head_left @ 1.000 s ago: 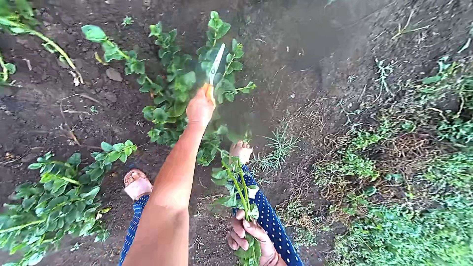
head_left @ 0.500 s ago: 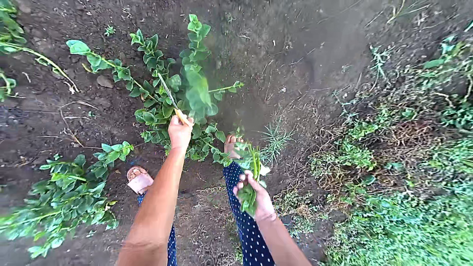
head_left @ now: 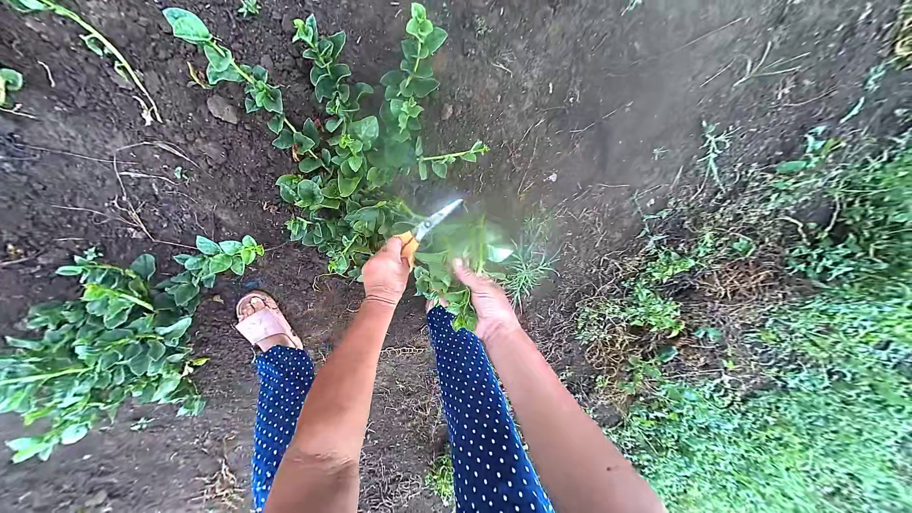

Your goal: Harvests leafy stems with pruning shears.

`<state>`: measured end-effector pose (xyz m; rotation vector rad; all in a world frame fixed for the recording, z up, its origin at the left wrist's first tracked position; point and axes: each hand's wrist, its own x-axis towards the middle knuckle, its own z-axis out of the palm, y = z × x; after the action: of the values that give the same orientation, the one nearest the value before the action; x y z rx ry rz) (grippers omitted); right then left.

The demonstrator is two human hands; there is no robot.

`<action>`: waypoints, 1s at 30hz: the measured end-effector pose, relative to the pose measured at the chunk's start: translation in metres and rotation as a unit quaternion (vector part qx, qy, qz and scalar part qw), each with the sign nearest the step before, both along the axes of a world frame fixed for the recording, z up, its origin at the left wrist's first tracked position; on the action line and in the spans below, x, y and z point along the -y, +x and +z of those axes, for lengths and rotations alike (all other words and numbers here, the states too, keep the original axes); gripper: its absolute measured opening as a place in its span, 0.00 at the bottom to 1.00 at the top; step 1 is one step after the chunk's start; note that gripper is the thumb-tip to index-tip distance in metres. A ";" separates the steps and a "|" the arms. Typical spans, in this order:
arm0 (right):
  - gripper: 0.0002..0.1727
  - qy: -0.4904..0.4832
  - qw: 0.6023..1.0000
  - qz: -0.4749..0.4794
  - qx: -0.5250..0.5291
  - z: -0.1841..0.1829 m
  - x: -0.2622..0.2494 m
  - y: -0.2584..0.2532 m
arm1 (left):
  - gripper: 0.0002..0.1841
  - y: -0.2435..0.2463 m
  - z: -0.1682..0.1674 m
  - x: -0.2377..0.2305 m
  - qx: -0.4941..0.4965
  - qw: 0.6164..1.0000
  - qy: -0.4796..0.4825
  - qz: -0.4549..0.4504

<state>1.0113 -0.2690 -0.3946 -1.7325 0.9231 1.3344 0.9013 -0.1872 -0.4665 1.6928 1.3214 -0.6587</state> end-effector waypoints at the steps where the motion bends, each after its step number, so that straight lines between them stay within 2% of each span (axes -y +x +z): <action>1: 0.16 -0.004 1.000 0.003 -0.009 -0.004 0.001 -0.001 | 0.15 0.000 0.000 0.001 0.005 1.000 0.006 -0.012; 5: 0.12 -0.020 0.999 -0.022 -0.035 -0.020 0.004 -0.008 | 0.15 -0.006 -0.001 -0.002 0.001 0.999 0.005 -0.032; 7: 0.13 -0.013 0.999 -0.022 -0.034 -0.022 0.009 -0.011 | 0.19 -0.013 0.000 -0.014 -0.006 0.999 -0.043 -0.012; 9: 0.13 -0.002 1.000 0.005 -0.017 -0.023 0.017 -0.016 | 0.25 -0.026 0.002 -0.030 0.000 0.989 -0.140 0.039; 12: 0.13 0.035 0.998 0.044 0.002 -0.022 0.026 -0.024 | 0.20 -0.037 0.015 -0.053 -0.017 0.925 -0.359 0.121; 15: 0.10 0.060 0.998 0.035 0.011 -0.019 0.030 -0.032 | 0.21 -0.041 0.017 -0.069 -0.074 0.878 -0.456 0.125; 19: 0.08 0.078 0.994 0.066 0.030 -0.017 0.037 -0.041 | 0.25 -0.034 0.002 -0.079 -0.129 0.870 -0.465 0.096; 23: 0.08 0.071 0.994 0.071 0.039 -0.015 0.037 -0.047 | 0.26 -0.016 0.010 -0.083 -0.155 0.863 -0.467 0.115; 30: 0.08 0.069 0.993 0.083 0.049 -0.009 0.038 -0.048 | 0.30 -0.021 0.006 -0.065 -0.080 0.849 -0.483 0.199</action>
<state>0.9638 -0.3065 -0.4032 -1.7798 0.6280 1.3708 0.8804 -0.1221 -0.4603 0.5367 1.0945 -0.9983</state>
